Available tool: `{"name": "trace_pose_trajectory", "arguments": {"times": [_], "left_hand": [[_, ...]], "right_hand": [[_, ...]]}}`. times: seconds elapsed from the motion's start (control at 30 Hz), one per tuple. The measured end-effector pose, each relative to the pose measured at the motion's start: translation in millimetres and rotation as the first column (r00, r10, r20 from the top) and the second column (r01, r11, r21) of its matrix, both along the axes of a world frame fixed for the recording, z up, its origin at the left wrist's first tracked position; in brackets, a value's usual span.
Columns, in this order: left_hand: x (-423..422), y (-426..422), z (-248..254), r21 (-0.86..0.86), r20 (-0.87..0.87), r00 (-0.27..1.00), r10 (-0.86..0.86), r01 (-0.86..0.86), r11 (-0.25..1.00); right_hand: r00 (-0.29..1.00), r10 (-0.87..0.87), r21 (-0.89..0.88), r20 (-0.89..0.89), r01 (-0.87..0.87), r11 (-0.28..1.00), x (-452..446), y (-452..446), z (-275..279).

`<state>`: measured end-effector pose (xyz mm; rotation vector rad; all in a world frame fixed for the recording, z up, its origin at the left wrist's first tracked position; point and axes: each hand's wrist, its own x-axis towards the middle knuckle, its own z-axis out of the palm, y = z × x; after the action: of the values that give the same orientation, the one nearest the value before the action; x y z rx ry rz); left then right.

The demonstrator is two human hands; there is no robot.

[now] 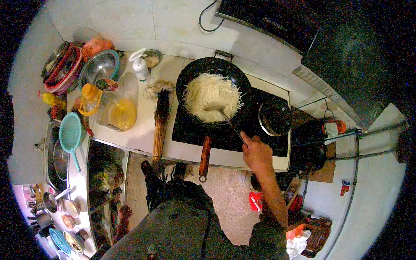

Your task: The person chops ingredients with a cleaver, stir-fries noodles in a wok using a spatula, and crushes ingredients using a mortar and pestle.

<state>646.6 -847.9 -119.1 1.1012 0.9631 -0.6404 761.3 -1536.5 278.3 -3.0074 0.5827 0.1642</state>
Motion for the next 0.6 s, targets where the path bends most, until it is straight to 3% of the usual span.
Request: {"name": "trace_pose_trajectory", "arguments": {"times": [0.03,0.1,0.13,0.17,0.2,0.23,0.3,0.37,0.4,0.43,0.47,0.53,0.57,0.6], "left_hand": [[-12,14,-17,-0.001,0.000,1.000,0.000,0.000,1.000],[-23,23,-33,-0.373,0.063,0.997,0.038,-0.012,0.928],[-19,15,-25,-0.427,0.000,0.998,0.065,-0.059,0.902],[-19,4,-19,-0.426,0.000,0.998,0.063,-0.057,0.903],[-13,-19,-3,-0.091,0.063,0.996,-0.064,0.069,0.993],[-7,-33,7,0.258,0.082,0.976,-0.201,0.174,0.950],[2,-25,-5,0.181,0.126,0.980,-0.152,0.128,0.975],[-2,-14,-15,0.095,0.161,0.983,-0.084,0.069,0.993],[-7,-4,-14,0.014,0.149,0.989,-0.019,0.017,1.000],[-7,-3,-7,-0.068,0.135,0.990,0.043,-0.035,0.997],[-12,-2,2,-0.122,0.006,0.985,0.173,-0.171,0.978],[-21,-6,4,-0.041,0.032,0.995,0.095,-0.094,0.995],[-23,-7,3,0.041,0.055,0.998,0.017,-0.019,0.999],[-22,-6,-9,0.041,0.057,0.998,0.016,-0.019,0.999]], "right_hand": [[1.000,0.000,-0.001,0.000,0.000,1.000,0,3,6],[0.998,0.014,-0.013,-0.065,-0.015,1.000,2,9,13],[0.996,0.036,-0.015,-0.080,-0.038,0.999,11,5,-1],[0.996,0.035,-0.013,-0.080,-0.036,0.999,19,-3,-20],[0.999,-0.032,0.058,0.005,0.032,0.998,29,-13,-40],[0.991,-0.103,0.134,0.088,0.091,0.987,35,-21,-59],[0.979,-0.119,0.200,0.164,0.085,0.976,23,-40,-75],[0.908,-0.268,0.407,0.321,0.123,0.905,7,-54,-74],[0.874,-0.445,0.557,0.198,0.273,0.784,2,-57,-60],[0.824,-0.564,0.596,0.056,0.426,0.681,0,-58,-44],[0.860,-0.465,0.456,0.211,0.335,0.825,-6,-85,-73],[0.878,-0.336,0.286,0.341,0.243,0.927,4,-81,-78],[0.812,-0.569,0.613,0.129,0.386,0.690,18,-71,-76],[0.713,-0.684,0.810,-0.156,0.488,0.324,36,-56,-65]]}}
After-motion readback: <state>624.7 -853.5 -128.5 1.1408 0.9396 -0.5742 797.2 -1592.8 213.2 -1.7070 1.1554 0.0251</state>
